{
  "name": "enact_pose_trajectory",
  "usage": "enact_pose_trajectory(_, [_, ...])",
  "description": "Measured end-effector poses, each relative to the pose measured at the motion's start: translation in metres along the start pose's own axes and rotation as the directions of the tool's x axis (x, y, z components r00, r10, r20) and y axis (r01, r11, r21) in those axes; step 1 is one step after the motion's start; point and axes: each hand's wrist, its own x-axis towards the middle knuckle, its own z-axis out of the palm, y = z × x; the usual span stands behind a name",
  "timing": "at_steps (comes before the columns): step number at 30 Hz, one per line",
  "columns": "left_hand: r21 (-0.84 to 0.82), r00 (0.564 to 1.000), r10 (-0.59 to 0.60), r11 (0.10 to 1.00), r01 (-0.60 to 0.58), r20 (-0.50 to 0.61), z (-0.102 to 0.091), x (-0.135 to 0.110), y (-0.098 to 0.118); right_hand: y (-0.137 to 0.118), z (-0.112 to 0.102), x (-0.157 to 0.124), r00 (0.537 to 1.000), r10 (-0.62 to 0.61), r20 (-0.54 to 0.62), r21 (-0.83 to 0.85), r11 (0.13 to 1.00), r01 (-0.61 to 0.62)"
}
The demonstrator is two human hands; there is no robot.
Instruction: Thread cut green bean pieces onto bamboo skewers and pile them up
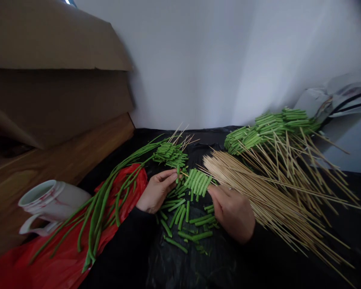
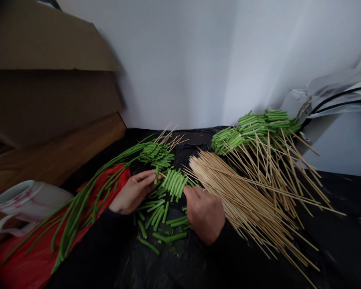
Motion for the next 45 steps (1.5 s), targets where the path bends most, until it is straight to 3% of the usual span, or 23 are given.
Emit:
enact_pose_trajectory(7, [-0.098, 0.999, -0.035, 0.995, 0.035, -0.006, -0.001, 0.0016, -0.0014, -0.003, 0.002, -0.0011, 1.0, -0.022, 0.007, 0.003, 1.0, 0.022])
enact_pose_trajectory(23, [-0.081, 0.997, -0.082, 0.993, 0.08, -0.012, -0.0002, 0.0022, -0.0052, -0.0031, 0.0052, -0.0035, 0.999, -0.009, 0.048, -0.006, 1.0, 0.009])
enact_pose_trajectory(31, [-0.073, 0.999, -0.046, 0.996, 0.044, -0.024, 0.0023, 0.0002, -0.0049, -0.0032, 0.0038, -0.0028, 0.997, 0.0, 0.075, 0.035, 0.999, -0.002])
enact_pose_trajectory(45, [-0.184, 0.98, -0.185, 0.963, 0.195, 0.069, -0.0001, 0.0017, -0.0054, -0.0059, 0.0028, -0.004, 1.0, 0.003, 0.031, 0.05, 0.999, -0.005])
